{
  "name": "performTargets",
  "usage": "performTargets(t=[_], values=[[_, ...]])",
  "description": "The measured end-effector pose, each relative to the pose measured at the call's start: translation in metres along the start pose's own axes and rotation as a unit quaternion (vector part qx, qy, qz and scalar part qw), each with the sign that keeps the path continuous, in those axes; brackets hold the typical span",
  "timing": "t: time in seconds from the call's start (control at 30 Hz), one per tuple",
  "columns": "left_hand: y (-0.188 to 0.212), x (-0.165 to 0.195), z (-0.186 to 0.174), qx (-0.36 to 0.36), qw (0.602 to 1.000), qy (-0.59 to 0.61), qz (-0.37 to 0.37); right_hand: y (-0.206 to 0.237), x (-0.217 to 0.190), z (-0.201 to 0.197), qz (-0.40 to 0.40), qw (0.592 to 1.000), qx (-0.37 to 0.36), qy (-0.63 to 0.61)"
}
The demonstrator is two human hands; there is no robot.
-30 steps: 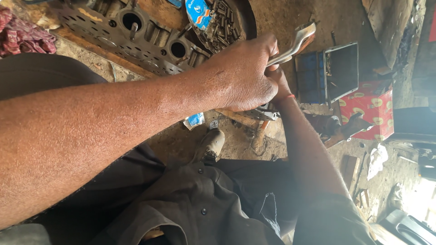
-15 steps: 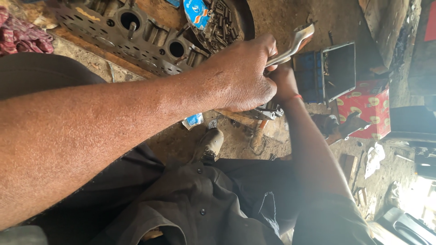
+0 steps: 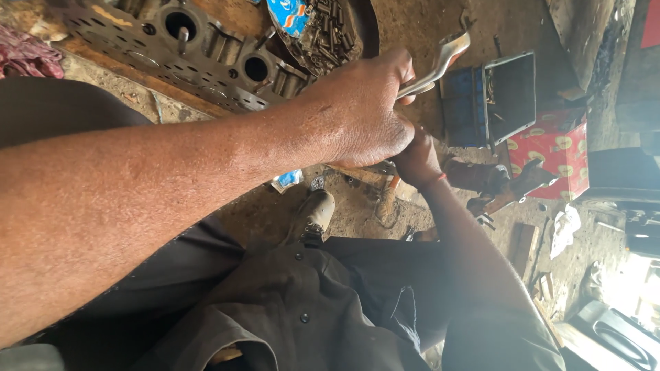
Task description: The person sits on the floor and uses a wrench to tighten bolts on an engine cylinder head. They repeatedly adjust the wrench and reposition their hands to secure multiple bolts along the head.
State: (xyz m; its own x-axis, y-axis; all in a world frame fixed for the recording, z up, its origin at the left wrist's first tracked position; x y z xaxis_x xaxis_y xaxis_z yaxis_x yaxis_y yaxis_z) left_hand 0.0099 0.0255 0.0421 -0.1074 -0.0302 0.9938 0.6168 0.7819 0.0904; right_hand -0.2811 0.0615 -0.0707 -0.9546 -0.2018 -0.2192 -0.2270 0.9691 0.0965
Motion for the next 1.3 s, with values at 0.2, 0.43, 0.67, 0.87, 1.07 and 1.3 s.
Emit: performTargets(t=[0.2, 0.43, 0.67, 0.87, 1.07, 1.3], values=[[-0.003, -0.007, 0.003, 0.006, 1.0, -0.014, 0.011, 0.013, -0.007, -0.003, -0.067, 0.995, 0.047, 0.049], [-0.005, -0.009, 0.005, 0.012, 0.999, -0.022, 0.024, 0.008, -0.011, -0.008, -0.157, 0.977, 0.069, 0.126], [-0.006, -0.008, 0.005, 0.008, 1.0, -0.024, 0.016, 0.006, -0.021, -0.011, -0.184, 0.971, 0.082, 0.133], [-0.005, -0.007, 0.004, 0.005, 1.0, -0.012, 0.017, 0.003, -0.014, -0.006, -0.144, 0.985, 0.056, 0.072], [-0.003, -0.005, 0.003, -0.002, 1.0, -0.012, -0.004, 0.003, -0.012, -0.012, -0.12, 0.989, 0.038, 0.08], [-0.004, -0.002, 0.003, 0.004, 1.0, -0.011, 0.025, -0.001, -0.017, -0.008, 0.101, 0.972, -0.077, 0.198]])
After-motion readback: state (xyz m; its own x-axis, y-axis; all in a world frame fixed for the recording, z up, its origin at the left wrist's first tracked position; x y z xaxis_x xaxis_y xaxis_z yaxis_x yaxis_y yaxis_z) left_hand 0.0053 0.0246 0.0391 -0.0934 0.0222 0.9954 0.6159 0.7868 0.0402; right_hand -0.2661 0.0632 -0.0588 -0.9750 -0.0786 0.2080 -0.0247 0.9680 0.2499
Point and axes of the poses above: each hand's wrist, its own y-axis away from the middle knuckle, its own z-axis out of the palm, x = y × z, the point moved 2 cm from there along -y, towards the middle knuckle, and after that the axes turned 12 degrees about y, right-handed, at the moved point
